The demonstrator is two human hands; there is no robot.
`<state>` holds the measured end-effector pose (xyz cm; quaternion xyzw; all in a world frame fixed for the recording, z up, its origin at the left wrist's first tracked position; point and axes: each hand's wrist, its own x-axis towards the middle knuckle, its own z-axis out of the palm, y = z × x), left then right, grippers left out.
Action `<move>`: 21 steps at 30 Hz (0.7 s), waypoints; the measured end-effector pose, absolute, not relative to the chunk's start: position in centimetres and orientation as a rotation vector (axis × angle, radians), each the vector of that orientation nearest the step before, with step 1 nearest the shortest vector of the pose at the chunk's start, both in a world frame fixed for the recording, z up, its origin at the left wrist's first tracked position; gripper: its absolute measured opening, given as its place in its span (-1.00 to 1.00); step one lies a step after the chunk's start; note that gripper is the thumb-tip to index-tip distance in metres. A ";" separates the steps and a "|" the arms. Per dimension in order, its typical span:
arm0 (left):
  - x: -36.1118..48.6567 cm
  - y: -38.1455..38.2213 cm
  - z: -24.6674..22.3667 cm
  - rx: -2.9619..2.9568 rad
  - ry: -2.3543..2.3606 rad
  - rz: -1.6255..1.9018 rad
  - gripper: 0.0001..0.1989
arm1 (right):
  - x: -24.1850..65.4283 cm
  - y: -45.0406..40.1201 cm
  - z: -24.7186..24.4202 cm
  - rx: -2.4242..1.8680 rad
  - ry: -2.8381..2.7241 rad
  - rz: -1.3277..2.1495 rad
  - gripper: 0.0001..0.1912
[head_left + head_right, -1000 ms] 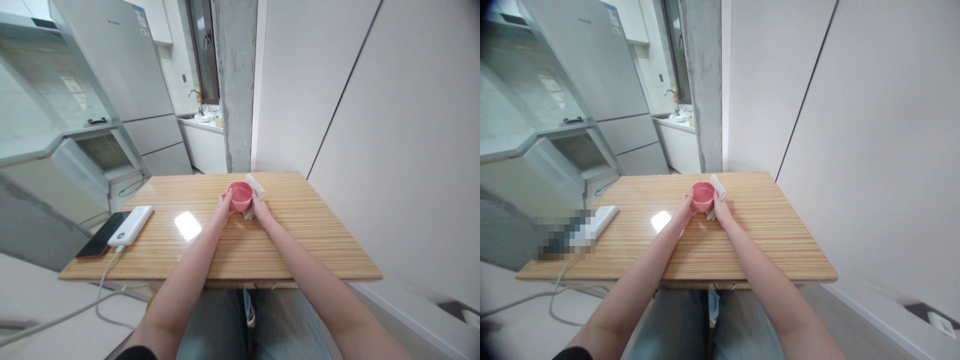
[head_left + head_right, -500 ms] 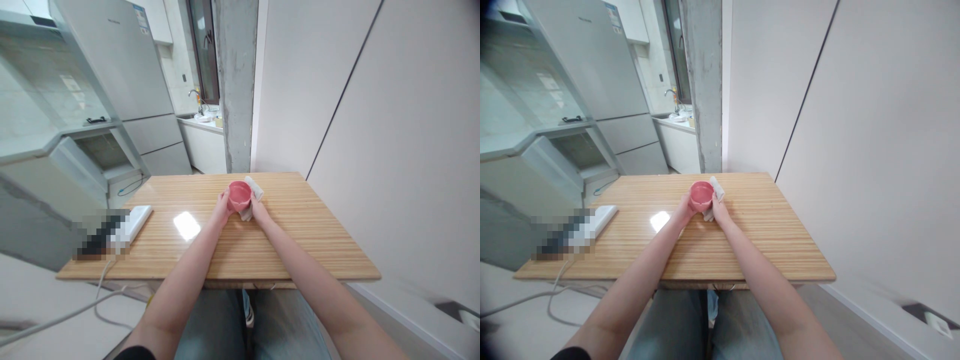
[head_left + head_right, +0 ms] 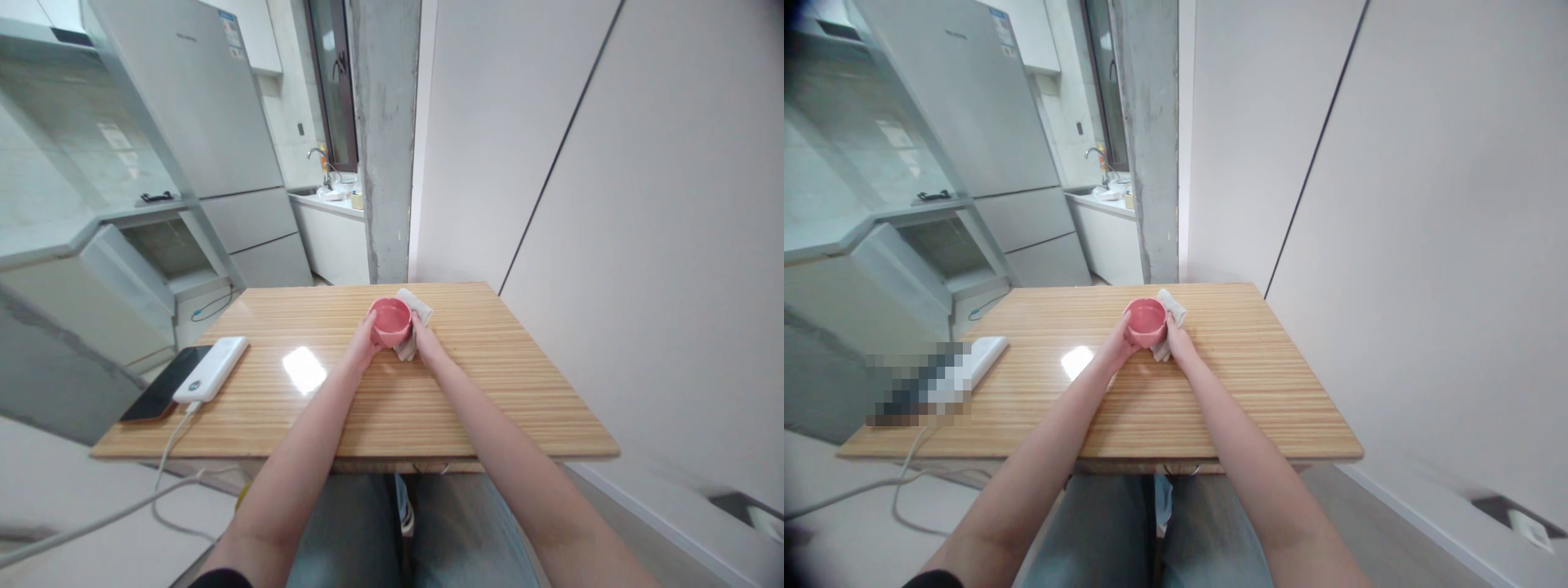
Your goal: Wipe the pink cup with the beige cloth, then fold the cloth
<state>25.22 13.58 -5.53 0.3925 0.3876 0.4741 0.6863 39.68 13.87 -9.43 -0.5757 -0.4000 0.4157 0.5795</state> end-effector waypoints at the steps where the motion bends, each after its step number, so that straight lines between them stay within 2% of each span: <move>1: 25.3 13.5 -5.5 0.889 0.901 1.049 -0.41 | 39.7 13.6 -9.1 -1.367 -0.912 0.963 -0.44; 6: 25.3 13.1 -5.1 0.942 1.016 0.803 -0.40 | 40.6 12.8 -8.0 -1.437 -0.893 1.021 -0.43; 14: 25.5 13.4 -5.5 0.862 0.828 1.096 -0.44 | 39.5 14.0 -9.6 -1.333 -0.891 1.010 -0.40; 21: 25.1 13.0 -5.0 0.957 0.897 0.850 -0.45 | 40.6 13.1 -8.4 -1.349 -0.900 0.965 -0.43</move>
